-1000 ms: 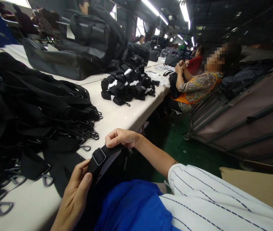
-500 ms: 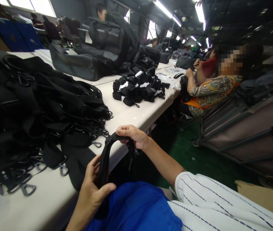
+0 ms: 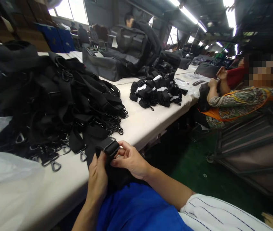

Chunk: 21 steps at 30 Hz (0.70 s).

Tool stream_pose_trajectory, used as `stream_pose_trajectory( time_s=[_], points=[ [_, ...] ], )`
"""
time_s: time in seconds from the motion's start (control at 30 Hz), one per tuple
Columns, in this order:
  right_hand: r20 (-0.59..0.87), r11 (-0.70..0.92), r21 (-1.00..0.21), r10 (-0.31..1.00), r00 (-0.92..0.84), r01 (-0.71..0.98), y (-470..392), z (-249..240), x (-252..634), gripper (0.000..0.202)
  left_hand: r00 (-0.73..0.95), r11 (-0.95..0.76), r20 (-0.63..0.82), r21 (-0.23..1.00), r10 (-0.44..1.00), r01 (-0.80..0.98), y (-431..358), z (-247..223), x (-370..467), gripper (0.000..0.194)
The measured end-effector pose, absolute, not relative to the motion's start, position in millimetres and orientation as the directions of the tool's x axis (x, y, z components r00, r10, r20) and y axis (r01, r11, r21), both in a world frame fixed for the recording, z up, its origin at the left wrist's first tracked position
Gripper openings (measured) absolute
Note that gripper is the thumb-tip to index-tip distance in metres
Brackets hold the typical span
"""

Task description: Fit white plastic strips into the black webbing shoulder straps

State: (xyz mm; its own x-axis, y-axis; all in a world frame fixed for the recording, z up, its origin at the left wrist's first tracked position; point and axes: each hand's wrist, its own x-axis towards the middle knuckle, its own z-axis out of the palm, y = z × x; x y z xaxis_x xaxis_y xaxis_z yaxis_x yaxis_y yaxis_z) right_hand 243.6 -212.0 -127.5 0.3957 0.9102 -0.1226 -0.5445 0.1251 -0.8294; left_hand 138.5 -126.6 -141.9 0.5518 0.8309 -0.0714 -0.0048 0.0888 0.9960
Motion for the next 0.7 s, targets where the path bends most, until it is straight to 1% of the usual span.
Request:
stream_pose_trajectory(
  time_s=[0.07, 0.13, 0.2, 0.23, 0.3, 0.37, 0.43, 0.47, 0.5, 0.57, 0.63, 0.7],
  points=[
    [-0.136, 0.126, -0.836, 0.896, 0.423, -0.535, -211, -135, 236, 0.065, 0.574, 0.039, -0.058, 0.998, 0.816, 0.046, -124, -142, 137, 0.051],
    [-0.155, 0.104, -0.843, 0.892, 0.424, -0.528, -212, -142, 231, 0.064, 0.573, -0.036, -0.009, 0.997, 0.819, 0.068, -123, -141, 133, 0.052],
    [-0.155, 0.089, -0.866, 0.888, 0.433, -0.493, -213, -147, 228, 0.06, 0.609, -0.078, 0.028, 0.995, 0.793, 0.056, -125, -138, 131, 0.052],
    [-0.146, 0.084, -0.884, 0.886, 0.44, -0.461, -213, -150, 226, 0.056, 0.638, -0.072, 0.027, 0.996, 0.77, 0.045, -127, -136, 130, 0.052],
    [-0.112, 0.07, -0.931, 0.88, 0.462, -0.358, -215, -155, 225, 0.048, 0.672, 0.016, -0.027, 1.0, 0.74, 0.022, -132, -134, 129, 0.05],
    [-0.054, 0.047, -0.981, 0.87, 0.49, -0.191, -217, -158, 225, 0.041, 0.654, 0.168, -0.121, 0.986, 0.747, -0.01, -138, -135, 131, 0.047],
    [0.005, 0.012, -1.0, 0.863, 0.506, -0.01, -220, -160, 226, 0.037, 0.617, 0.321, -0.213, 0.945, 0.758, -0.069, -143, -139, 134, 0.047],
    [0.018, -0.009, -0.999, 0.861, 0.509, 0.05, -221, -161, 226, 0.036, 0.606, 0.379, -0.248, 0.921, 0.756, -0.096, -145, -142, 135, 0.048],
    [0.013, -0.027, -0.997, 0.86, 0.51, 0.072, -222, -161, 226, 0.036, 0.6, 0.421, -0.274, 0.899, 0.752, -0.118, -147, -144, 136, 0.05],
    [-0.019, -0.041, -0.999, 0.851, 0.526, 0.029, -223, -164, 226, 0.039, 0.607, 0.489, -0.309, 0.859, 0.732, -0.153, -150, -149, 136, 0.053],
    [-0.019, 0.003, -0.999, 0.818, 0.575, -0.037, -223, -167, 222, 0.041, 0.628, 0.542, -0.332, 0.823, 0.704, -0.173, -154, -153, 135, 0.054],
    [0.025, 0.073, -0.996, 0.762, 0.647, -0.048, -223, -169, 218, 0.04, 0.65, 0.567, -0.35, 0.809, 0.675, -0.153, -160, -157, 132, 0.055]
  ],
)
